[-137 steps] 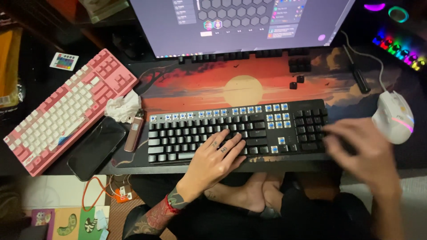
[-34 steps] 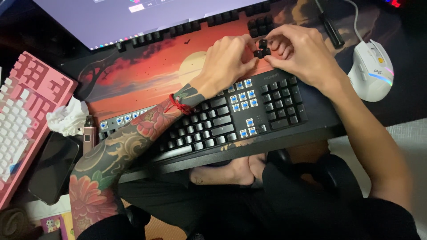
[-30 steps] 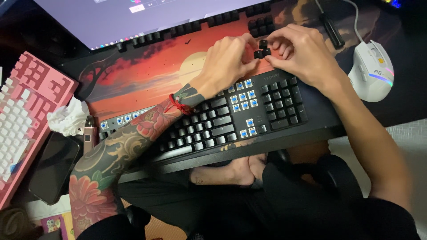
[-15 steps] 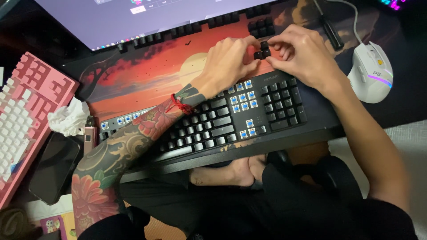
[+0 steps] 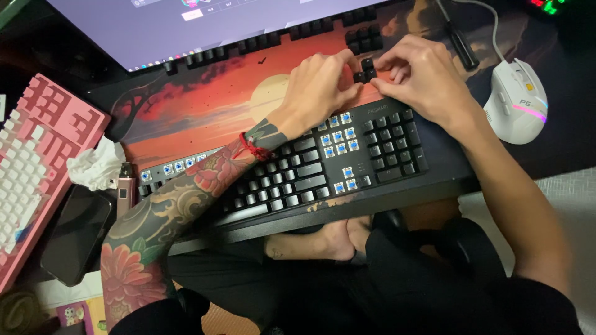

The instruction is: Installing keycaps onto a mechanical keyboard base

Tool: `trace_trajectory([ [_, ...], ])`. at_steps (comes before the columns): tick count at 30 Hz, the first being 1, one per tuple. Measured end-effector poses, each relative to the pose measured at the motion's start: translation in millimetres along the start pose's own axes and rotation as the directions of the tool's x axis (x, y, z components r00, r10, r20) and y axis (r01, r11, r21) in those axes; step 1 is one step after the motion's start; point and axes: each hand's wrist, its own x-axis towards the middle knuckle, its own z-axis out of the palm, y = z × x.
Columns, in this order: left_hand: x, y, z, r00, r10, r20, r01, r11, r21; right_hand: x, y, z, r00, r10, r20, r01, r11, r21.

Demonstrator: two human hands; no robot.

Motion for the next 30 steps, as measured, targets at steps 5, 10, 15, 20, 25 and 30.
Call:
trace_trajectory([
  [5, -1, -1, 1, 1.000, 0.006, -0.004, -0.006, 1.000, 0.018, 0, 2, 2, 1.000, 0.008, -0.006, -0.008, 1.000, 0.005],
  [10, -1, 0, 1, 1.000, 0.019, -0.021, -0.019, 1.000, 0.002, -2, -7, -4, 1.000, 0.010, 0.005, -0.010, 0.999, 0.035],
  [15, 1, -1, 2, 0.999, 0.032, -0.016, -0.032, 0.998, -0.044, -16, -45, -31, 0.992, -0.088, 0.088, 0.092, 0.994, -0.053],
  [20, -2, 1, -1, 0.999, 0.033, -0.034, -0.034, 0.998, -0.045, -54, -103, -29, 0.844, -0.068, 0.533, 0.114, 0.992, -0.054],
  [25, -4, 3, -2, 0.998, 0.026, -0.052, -0.028, 0.999, -0.041, -75, -96, -9, 0.805, -0.187, 0.564, 0.331, 0.929, -0.164],
  [30, -5, 2, -2, 0.996, 0.054, -0.072, -0.056, 0.998, -0.027, -72, -96, -8, 0.776, -0.257, 0.575, 0.430, 0.884, -0.185],
])
